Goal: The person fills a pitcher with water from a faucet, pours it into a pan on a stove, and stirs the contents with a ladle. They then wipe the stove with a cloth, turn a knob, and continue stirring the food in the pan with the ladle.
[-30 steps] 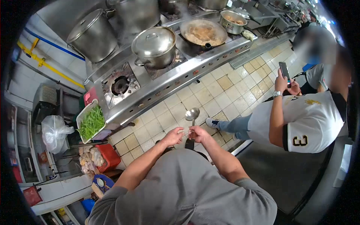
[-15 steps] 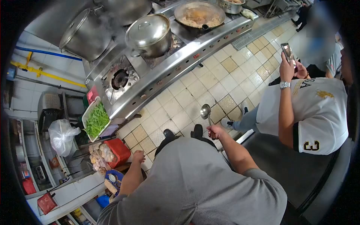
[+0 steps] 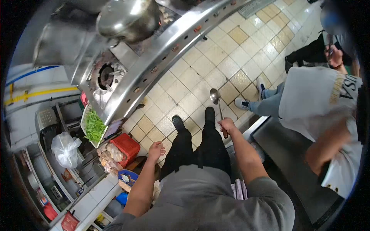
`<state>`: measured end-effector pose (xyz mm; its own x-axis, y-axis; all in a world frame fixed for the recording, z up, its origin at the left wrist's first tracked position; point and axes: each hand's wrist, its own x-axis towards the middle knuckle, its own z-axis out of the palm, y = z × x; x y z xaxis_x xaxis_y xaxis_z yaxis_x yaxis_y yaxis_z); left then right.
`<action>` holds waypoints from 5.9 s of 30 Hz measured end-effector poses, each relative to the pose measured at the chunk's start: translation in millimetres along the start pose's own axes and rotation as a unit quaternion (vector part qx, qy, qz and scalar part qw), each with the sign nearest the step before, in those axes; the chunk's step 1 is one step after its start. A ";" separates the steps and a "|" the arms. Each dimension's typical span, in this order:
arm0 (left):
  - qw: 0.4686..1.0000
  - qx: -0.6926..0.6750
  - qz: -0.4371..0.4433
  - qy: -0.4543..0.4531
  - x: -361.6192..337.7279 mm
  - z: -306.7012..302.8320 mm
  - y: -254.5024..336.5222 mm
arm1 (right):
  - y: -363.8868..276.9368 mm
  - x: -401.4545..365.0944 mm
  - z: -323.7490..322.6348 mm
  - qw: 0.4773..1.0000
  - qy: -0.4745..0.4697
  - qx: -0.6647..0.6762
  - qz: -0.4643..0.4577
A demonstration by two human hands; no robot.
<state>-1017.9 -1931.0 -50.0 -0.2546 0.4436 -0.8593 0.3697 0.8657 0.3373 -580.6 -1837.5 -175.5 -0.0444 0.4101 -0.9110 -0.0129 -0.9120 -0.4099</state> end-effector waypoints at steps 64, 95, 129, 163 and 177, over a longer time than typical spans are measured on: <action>0.996 -0.076 -0.028 -0.024 134.3 -50.2 -30.2 | -370.9 -275.8 -15.3 0.858 0.185 -0.053 -0.476; 0.988 -0.072 0.092 0.098 72.9 81.0 333.9 | -671.6 -128.5 -180.0 0.856 0.124 -0.272 -0.422; 0.793 -0.151 0.317 0.497 -18.6 144.4 769.5 | -835.8 -97.5 -347.4 0.877 -0.184 -0.335 -0.290; 0.806 -0.127 0.396 0.422 -3.0 110.5 750.3 | -805.1 -162.2 -295.1 0.879 -0.113 -0.407 -0.222; 0.811 -0.146 0.396 0.405 -3.1 107.2 750.5 | -768.9 -158.0 -278.5 0.919 -0.201 -0.304 -0.152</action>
<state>-643.9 -1307.6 164.6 -0.5884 0.7915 0.1655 0.5063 0.2010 0.8386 -285.4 -1199.3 270.8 -0.4983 0.4986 -0.7093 0.4694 -0.5326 -0.7042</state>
